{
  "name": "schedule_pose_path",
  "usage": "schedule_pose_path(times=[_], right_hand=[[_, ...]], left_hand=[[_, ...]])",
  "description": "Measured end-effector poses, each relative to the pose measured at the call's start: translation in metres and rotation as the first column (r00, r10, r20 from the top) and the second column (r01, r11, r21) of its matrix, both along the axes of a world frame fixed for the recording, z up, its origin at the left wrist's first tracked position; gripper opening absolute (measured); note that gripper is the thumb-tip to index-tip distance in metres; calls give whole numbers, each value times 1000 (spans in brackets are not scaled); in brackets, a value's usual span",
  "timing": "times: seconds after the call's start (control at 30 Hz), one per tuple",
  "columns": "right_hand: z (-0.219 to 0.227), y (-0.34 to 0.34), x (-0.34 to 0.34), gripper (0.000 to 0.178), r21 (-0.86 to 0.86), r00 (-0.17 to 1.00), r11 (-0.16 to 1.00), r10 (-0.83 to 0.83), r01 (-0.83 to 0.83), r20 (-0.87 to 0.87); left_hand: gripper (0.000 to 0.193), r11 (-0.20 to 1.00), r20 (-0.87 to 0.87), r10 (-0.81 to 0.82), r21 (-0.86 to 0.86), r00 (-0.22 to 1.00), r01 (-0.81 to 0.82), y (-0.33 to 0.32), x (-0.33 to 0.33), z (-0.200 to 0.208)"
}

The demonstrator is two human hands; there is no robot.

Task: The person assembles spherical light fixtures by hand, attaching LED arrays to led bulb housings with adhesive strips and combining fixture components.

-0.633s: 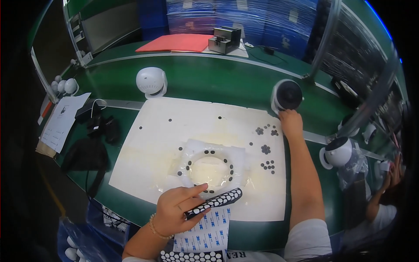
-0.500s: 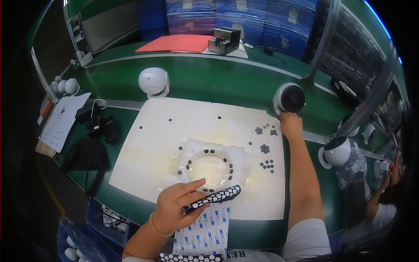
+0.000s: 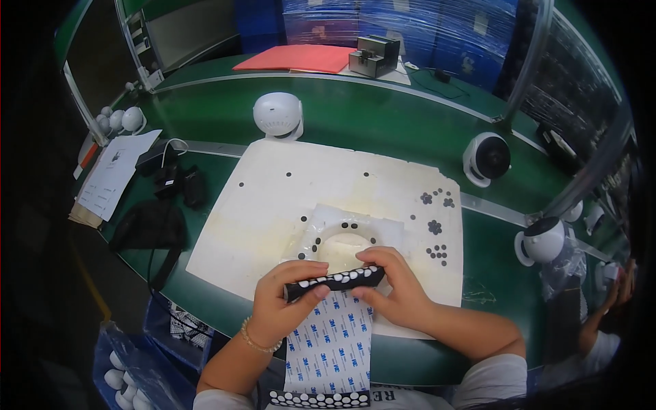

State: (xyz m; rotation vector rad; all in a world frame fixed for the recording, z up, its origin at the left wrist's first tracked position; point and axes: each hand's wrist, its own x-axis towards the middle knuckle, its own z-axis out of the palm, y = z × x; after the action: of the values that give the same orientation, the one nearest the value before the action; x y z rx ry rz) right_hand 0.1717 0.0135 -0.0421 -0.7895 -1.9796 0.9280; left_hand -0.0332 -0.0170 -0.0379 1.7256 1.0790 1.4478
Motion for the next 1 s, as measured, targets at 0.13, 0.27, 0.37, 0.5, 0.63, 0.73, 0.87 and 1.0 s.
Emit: schedule_pose_path(times=[0.13, 0.27, 0.37, 0.5, 0.63, 0.73, 0.87, 1.0], right_hand=[[-4, 3, 3, 39, -76, 998, 996, 38, -43, -55], [18, 2, 8, 24, -235, 999, 971, 47, -50, -18], [20, 7, 11, 21, -246, 997, 966, 76, -73, 2], [16, 10, 12, 22, -290, 991, 948, 111, -130, -79], [16, 12, 13, 23, -313, 990, 941, 102, -126, -94], [22, 14, 15, 22, -267, 993, 956, 120, -117, -8], [24, 14, 15, 20, -212, 990, 968, 139, -138, -9], [24, 13, 16, 21, -227, 983, 957, 184, -179, 1]], left_hand=[[22, 996, 60, -36, -74, 998, 40, 0, 2, 5], [18, 977, 91, -89, -186, 992, 105, -3, -7, -5], [17, 987, 88, -76, -135, 993, 87, -3, -7, -6], [15, 992, 4, -104, -73, 995, 104, -1, -10, -3], [21, 977, -4, -165, -135, 986, 163, -2, -12, 3], [31, 912, 301, -54, -374, 952, 170, -8, -3, 9], [36, 946, 201, -127, -270, 971, 180, -4, -2, 8], [26, 958, -155, -215, -228, 964, 176, -1, -13, 4]])
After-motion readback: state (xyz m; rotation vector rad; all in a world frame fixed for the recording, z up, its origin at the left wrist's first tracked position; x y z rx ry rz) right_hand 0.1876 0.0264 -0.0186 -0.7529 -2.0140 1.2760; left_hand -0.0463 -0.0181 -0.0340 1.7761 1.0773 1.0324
